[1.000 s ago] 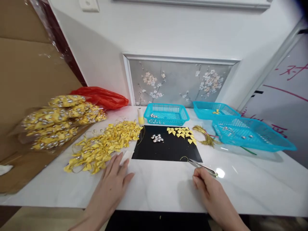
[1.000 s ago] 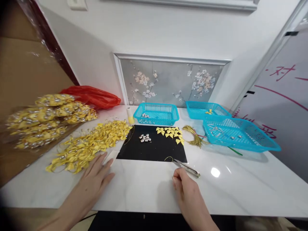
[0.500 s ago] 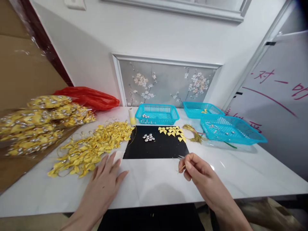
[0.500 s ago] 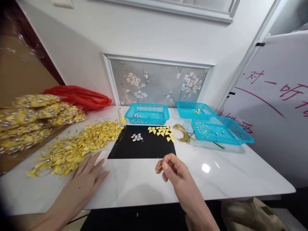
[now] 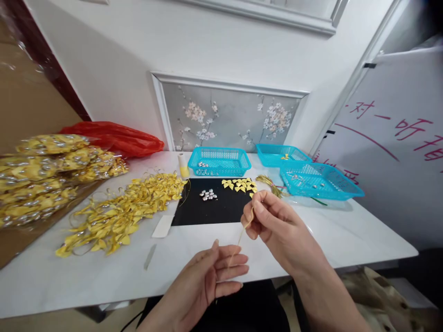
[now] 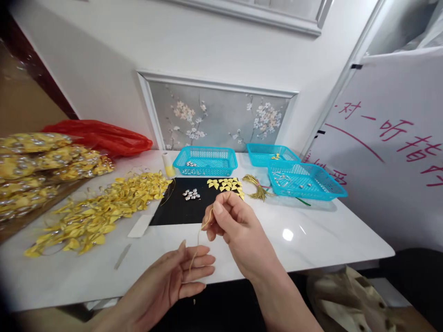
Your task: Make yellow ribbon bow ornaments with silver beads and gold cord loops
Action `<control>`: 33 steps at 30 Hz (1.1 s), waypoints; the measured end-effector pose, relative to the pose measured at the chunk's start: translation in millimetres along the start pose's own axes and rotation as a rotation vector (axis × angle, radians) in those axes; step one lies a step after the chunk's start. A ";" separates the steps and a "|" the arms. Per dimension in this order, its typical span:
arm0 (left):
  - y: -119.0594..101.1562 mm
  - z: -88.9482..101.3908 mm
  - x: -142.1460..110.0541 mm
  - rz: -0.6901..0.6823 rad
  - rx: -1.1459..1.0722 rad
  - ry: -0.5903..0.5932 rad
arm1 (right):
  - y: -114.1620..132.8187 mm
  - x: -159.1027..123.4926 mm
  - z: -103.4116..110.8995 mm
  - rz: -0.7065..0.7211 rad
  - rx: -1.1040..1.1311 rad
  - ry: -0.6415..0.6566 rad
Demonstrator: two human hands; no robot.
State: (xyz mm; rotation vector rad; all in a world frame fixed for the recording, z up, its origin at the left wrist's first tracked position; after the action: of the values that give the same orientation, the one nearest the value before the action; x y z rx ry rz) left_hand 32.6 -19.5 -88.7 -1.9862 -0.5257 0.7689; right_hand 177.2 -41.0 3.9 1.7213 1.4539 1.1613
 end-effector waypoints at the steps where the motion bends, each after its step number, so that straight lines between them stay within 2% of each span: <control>1: 2.0 -0.4 -1.5 0.034 -0.121 0.011 | 1.6 0.8 -0.6 0.008 -0.007 -0.003; 4: 2.5 1.6 -7.1 0.056 -0.233 -0.009 | 4.2 2.1 -1.4 0.023 -0.031 -0.003; 11: 5.7 4.2 -12.3 0.066 -0.140 -0.086 | 4.0 2.2 0.3 0.038 -0.032 -0.021; 18: 4.9 14.4 -8.7 -0.013 -0.024 -0.167 | 12.2 -2.5 -1.4 0.098 -0.046 -0.024; 21: 0.3 17.1 -12.5 -0.066 -0.021 -0.173 | 16.1 -6.3 -1.3 0.135 -0.118 -0.037; 24: -8.8 21.7 -19.7 -0.141 -0.072 -0.193 | 18.8 -14.5 7.3 0.212 -0.397 -0.104; 28: -23.1 32.2 -30.1 -0.223 -0.288 -0.265 | 6.5 -28.5 28.9 0.223 -0.990 -0.218; 30: -30.3 34.1 -33.3 -0.262 -0.429 -0.266 | -9.1 -32.0 36.1 0.199 -1.187 -0.141; 33: -38.2 32.3 -35.4 -0.290 -0.549 -0.228 | -30.3 -35.0 44.8 0.210 -1.289 -0.048</control>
State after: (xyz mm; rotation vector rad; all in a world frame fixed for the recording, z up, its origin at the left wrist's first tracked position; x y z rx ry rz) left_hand -17.5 -3.4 -57.2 -2.2488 -1.2387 0.7204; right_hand 202.9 -64.1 -50.4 0.9260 0.2375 1.6027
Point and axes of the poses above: each hand's wrist, its own x-axis towards the middle knuckle, its own z-axis out of the back of the hand, y = z × x, the point moved 5 cm from there along x, towards the middle knuckle, and after that the axes turned 4 degrees about y, right-handed, at the moved point
